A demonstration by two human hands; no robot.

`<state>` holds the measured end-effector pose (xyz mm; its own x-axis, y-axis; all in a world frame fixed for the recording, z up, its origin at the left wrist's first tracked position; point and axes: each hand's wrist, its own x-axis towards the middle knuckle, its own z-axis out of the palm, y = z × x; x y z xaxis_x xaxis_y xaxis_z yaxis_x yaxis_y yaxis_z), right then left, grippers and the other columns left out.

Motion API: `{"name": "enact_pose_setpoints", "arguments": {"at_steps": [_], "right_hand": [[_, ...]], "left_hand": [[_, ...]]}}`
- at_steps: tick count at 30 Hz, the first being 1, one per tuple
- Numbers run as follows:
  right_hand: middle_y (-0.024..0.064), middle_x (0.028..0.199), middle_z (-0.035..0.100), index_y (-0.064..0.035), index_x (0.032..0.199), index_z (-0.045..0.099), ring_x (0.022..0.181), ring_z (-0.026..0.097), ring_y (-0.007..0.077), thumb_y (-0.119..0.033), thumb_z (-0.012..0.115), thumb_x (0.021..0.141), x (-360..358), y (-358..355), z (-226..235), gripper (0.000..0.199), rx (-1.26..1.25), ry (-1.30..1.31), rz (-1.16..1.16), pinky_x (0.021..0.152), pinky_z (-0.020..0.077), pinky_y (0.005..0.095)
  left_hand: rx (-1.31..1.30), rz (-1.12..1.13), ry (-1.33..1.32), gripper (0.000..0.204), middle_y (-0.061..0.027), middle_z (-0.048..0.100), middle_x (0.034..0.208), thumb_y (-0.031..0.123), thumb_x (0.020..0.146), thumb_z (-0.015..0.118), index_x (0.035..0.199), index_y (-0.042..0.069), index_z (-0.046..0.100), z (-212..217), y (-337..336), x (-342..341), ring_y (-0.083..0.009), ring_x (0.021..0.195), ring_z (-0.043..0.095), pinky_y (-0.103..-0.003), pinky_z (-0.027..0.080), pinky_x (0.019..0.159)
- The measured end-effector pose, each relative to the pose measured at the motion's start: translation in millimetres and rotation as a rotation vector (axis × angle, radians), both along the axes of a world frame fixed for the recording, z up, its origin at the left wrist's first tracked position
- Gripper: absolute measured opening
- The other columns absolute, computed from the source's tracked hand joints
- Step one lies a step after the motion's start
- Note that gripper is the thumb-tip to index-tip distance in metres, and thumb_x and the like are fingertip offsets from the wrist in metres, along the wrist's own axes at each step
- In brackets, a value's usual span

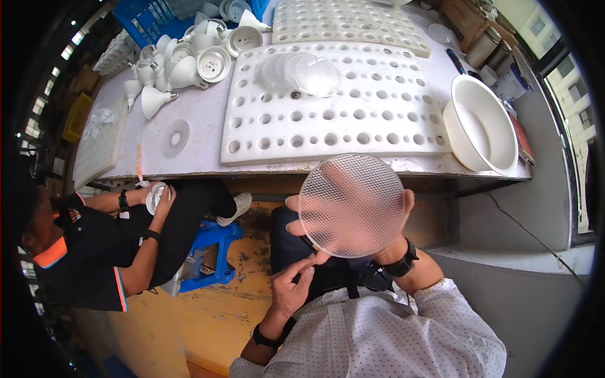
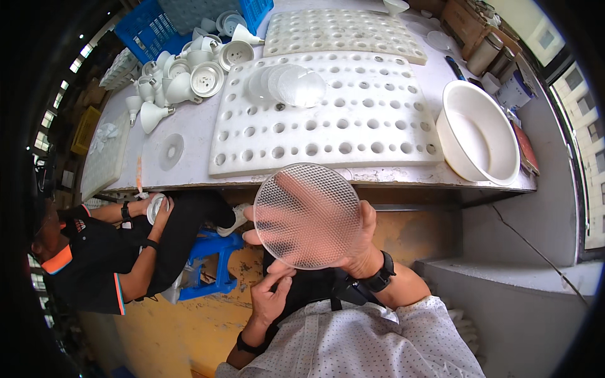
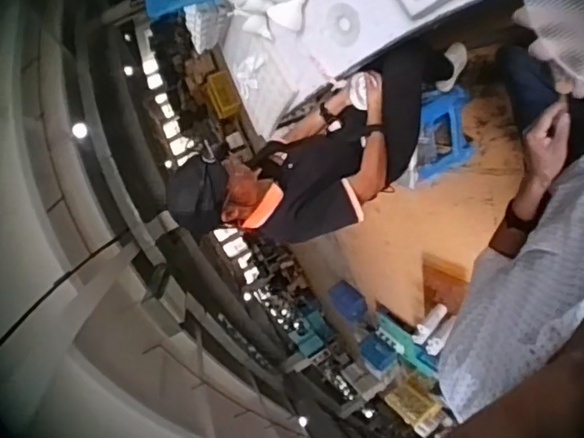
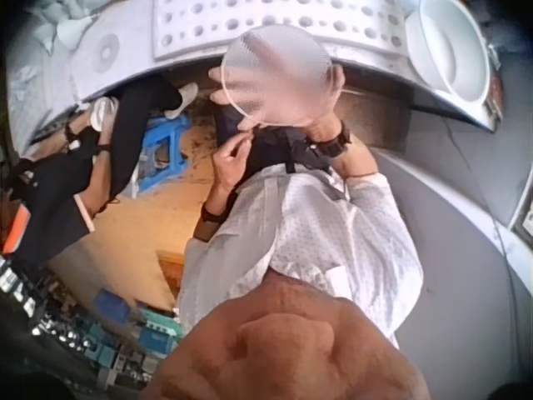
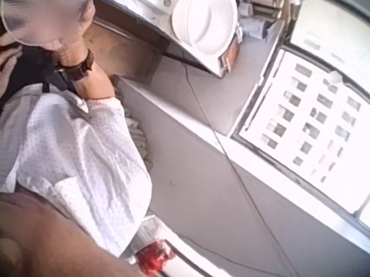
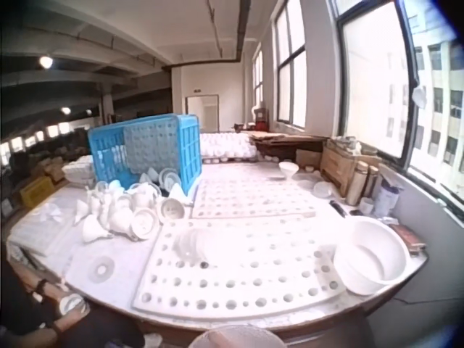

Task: Inspect and organize lamp housings, lenses, and other components on a workbench and move items to a conveyor belt.

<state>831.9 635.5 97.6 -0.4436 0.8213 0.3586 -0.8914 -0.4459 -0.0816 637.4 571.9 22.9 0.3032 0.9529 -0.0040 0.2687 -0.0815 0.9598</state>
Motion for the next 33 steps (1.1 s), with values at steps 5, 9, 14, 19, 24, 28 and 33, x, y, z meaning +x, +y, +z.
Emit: {"name": "enact_pose_setpoints", "arguments": {"at_steps": [5, 9, 14, 19, 24, 28, 33], "right_hand": [[0.0288, 0.138, 0.006, -0.018, 0.138, 0.018, 0.125, 0.017, 0.0484, -0.062, 0.061, 0.065, -2.3, 6.6, -30.0, 0.096, -0.014, -0.1, -0.012, 0.086, 0.0345, 0.0649], [0.0288, 0.138, 0.007, -0.0183, 0.138, 0.02, 0.125, 0.018, 0.0486, -0.059, 0.063, 0.065, -6.6, 6.6, -36.7, 0.094, -0.048, -0.176, -0.041, 0.088, 0.0353, 0.0625], [0.0241, 0.138, 0.02, -0.0165, 0.139, 0.016, 0.125, 0.026, 0.0418, -0.05, 0.073, 0.06, -13.8, 0.9, -43.9, 0.103, -0.096, -0.299, -0.114, 0.096, 0.0299, 0.0586], [0.0178, 0.137, 0.023, -0.0115, 0.14, 0.011, 0.127, 0.028, 0.0298, -0.039, 0.077, 0.061, -25.5, -5.5, -44.5, 0.107, -0.027, -0.551, -0.223, 0.101, 0.0291, 0.0446], [0.0183, 0.138, 0.021, -0.0111, 0.14, 0.007, 0.126, 0.027, 0.0287, -0.017, 0.08, 0.061, -33.5, -15.1, -34.7, 0.107, 0.038, -1.035, -0.452, 0.096, 0.0341, 0.0416], [0.0114, 0.127, 0.04, -0.0043, 0.133, 0.027, 0.112, 0.044, 0.019, -0.005, 0.066, 0.076, -29.1, -11.1, -40.2, 0.07, -0.097, -0.988, -0.52, 0.093, 0.0382, 0.0323], [0.0049, 0.107, 0.057, -0.0012, 0.119, 0.048, 0.097, 0.052, 0.0122, -0.007, 0.061, 0.081, -24.9, -20.9, -43.2, 0.041, -0.192, -0.931, -0.429, 0.088, 0.0405, 0.0268]], "left_hand": [[0.128, 0.093, -0.089, 0.014, -0.0177, 0.064, 0.094, 0.002, 0.082, 0.055, 0.091, -0.006, 0.06, 32.1, 12.6, 0.5, -0.0232, 0.088, 0.063, -0.029, 0.048, 0.078], [0.357, 0.134, -0.146, 0.013, -0.0204, 0.063, 0.094, 0.002, 0.082, 0.054, 0.091, -0.005, 0.059, 42.9, 18.2, 1.6, -0.0265, 0.089, 0.062, -0.031, 0.048, 0.078], [0.581, 0.063, -0.025, 0.032, -0.0223, 0.057, 0.108, 0.004, 0.07, 0.067, 0.099, -0.004, 0.057, 47.9, 26.6, 7.5, -0.0352, 0.1, 0.056, -0.038, 0.046, 0.083], [0.638, 0.02, 0.106, 0.044, -0.0225, 0.056, 0.11, 0.011, 0.072, 0.069, 0.109, -0.006, 0.052, 47.8, 31.5, 24.9, -0.0346, 0.103, 0.055, -0.036, 0.044, 0.086], [0.259, 0.129, -0.146, 0.033, -0.0199, 0.057, 0.109, 0.005, 0.083, 0.055, 0.113, -0.008, 0.049, 39.8, 25.0, 16.3, -0.0296, 0.102, 0.056, -0.034, 0.044, 0.087], [-0.072, 0.119, -0.711, 0.032, -0.0172, 0.052, 0.116, 0.007, 0.088, 0.048, 0.118, -0.005, 0.046, 36.2, 31.1, 11.0, -0.0269, 0.107, 0.051, -0.039, 0.041, 0.092], [-0.328, -0.009, -1.098, 0.036, -0.017, 0.045, 0.125, 0.005, 0.088, 0.044, 0.124, 0.0, 0.04, 36.4, 32.0, 2.8, -0.0302, 0.116, 0.044, -0.047, 0.037, 0.096]]}}
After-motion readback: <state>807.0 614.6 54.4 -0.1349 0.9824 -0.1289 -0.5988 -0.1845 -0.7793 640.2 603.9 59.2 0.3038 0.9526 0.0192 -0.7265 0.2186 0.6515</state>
